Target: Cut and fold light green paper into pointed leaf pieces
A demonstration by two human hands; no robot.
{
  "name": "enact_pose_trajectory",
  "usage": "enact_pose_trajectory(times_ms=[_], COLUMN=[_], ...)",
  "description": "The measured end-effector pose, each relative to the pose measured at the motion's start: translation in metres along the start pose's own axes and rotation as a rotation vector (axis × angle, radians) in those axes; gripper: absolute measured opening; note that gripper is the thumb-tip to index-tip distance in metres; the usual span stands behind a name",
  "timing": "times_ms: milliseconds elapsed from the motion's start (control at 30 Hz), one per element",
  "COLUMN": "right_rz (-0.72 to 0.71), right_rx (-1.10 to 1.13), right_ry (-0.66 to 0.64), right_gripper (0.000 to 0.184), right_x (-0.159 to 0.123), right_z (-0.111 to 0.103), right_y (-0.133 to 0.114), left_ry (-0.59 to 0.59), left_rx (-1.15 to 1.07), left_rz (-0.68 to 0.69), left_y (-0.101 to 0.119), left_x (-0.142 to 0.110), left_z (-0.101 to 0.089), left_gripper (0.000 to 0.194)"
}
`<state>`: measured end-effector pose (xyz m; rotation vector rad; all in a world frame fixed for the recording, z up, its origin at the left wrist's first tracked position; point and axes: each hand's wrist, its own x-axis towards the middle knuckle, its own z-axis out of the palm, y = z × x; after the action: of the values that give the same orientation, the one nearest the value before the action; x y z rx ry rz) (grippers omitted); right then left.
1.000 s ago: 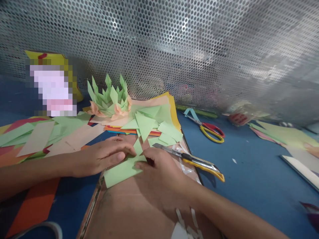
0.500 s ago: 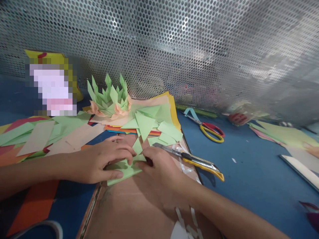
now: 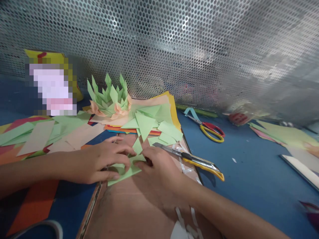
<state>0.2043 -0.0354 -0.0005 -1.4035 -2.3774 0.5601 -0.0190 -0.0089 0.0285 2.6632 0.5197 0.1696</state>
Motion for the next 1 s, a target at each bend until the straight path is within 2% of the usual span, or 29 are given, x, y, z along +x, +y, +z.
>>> enact_pose_trajectory(times_ms=[200, 400, 600, 867, 1000], right_rz=[0.015, 0.01, 0.008, -0.001, -0.013], right_rx=[-0.02, -0.039, -0.044, -0.063, -0.045], right_ry=[0.004, 0.003, 0.009, 0.005, 0.003], right_gripper=[0.019, 0.023, 0.03, 0.025, 0.024], right_x=[0.0007, 0.0017, 0.0011, 0.0009, 0.0007], right_z=[-0.0006, -0.0024, -0.0014, 0.0009, 0.0013], right_y=[-0.0013, -0.0046, -0.0027, 0.0009, 0.0024], left_ry=[-0.046, -0.037, 0.031, -0.048, -0.029], left_rx=[0.047, 0.091, 0.073, 0.07, 0.026], left_rz=[0.009, 0.042, 0.076, 0.075, 0.094], left_y=[0.0012, 0.0009, 0.0015, 0.0029, 0.0013], left_x=[-0.0003, -0.001, -0.0012, -0.0026, -0.0027], left_z=[-0.0021, -0.0004, 0.0014, -0.0035, -0.0047], left_gripper=[0.022, 0.034, 0.028, 0.022, 0.023])
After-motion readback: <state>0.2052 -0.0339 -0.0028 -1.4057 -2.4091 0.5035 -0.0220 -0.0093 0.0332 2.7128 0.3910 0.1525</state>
